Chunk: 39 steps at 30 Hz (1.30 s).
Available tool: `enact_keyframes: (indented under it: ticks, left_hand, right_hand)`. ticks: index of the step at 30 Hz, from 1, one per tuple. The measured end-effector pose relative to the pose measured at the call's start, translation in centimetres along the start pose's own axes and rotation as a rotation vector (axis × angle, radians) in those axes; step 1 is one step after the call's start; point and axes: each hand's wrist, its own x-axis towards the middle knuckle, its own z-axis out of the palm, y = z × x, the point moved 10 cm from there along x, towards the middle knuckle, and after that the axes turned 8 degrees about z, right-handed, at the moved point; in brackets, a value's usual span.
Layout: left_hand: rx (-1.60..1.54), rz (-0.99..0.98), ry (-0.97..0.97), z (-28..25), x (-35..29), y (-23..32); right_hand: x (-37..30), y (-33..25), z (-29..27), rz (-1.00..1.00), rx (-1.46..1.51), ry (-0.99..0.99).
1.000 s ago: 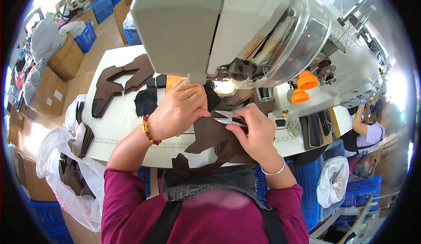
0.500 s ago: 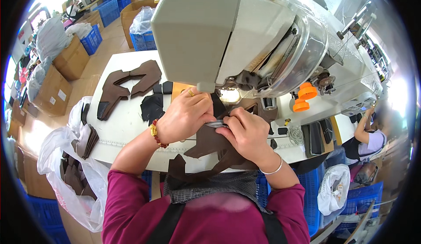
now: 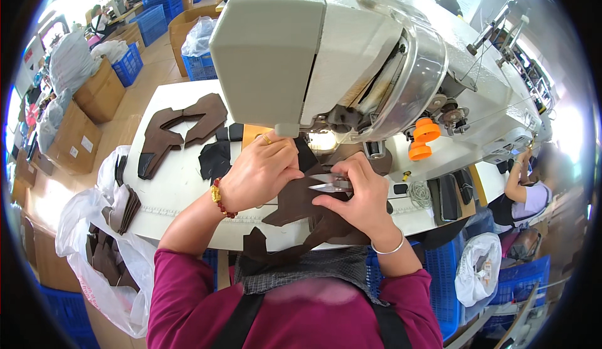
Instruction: The recorder uses an industrial sewing machine to stitch together pieces of brown leather for shoe uppers.
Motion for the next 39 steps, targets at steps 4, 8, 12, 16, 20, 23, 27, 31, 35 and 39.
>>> enact_keyframes:
  ticks: [4, 8, 12, 16, 20, 23, 27, 31, 35, 39]
  left_hand:
    - [-0.046, -0.025, 0.031, -0.2, 0.0, -0.5]
    - [0.067, -0.184, 0.088, -2.8, -0.7, -2.1]
    - [0.067, -0.418, -0.038, -3.9, -2.0, -4.4]
    - [-0.188, -0.623, -0.244, -1.7, -3.9, -7.0]
    - [-0.067, -0.479, -0.138, -3.7, -3.9, -9.6]
    - [-0.028, -0.520, -0.191, -3.8, -5.6, -13.0]
    - [0.153, -0.683, -0.378, -1.6, -8.8, -17.2]
    - [0.339, -0.596, -0.269, -0.6, -8.0, -16.8]
    - [-0.182, -0.690, -0.080, 0.2, -6.6, -15.1]
    - [-0.565, -0.626, 0.070, 0.0, -4.7, -12.1]
  right_hand:
    - [-1.4, 3.0, 2.4, 0.251, 0.094, -0.242]
    - [-1.7, 2.7, 2.8, 0.214, 0.246, -0.289]
    - [-0.7, 0.9, 3.1, 0.103, 0.260, -0.297]
    - [0.4, -0.9, 3.9, -0.001, 0.193, -0.256]
    - [0.5, 2.1, 2.6, 0.137, 0.165, -0.150]
    - [0.8, 6.3, 0.9, 0.266, 0.112, 0.038]
    - [2.7, 10.0, 3.7, 0.201, 0.183, -0.046]
    - [2.4, 13.8, 9.0, 0.499, 0.527, -0.289]
    - [2.5, 12.4, 9.3, 0.470, 0.728, -0.376]
    - [2.7, 11.0, 7.7, 0.412, 0.607, -0.365]
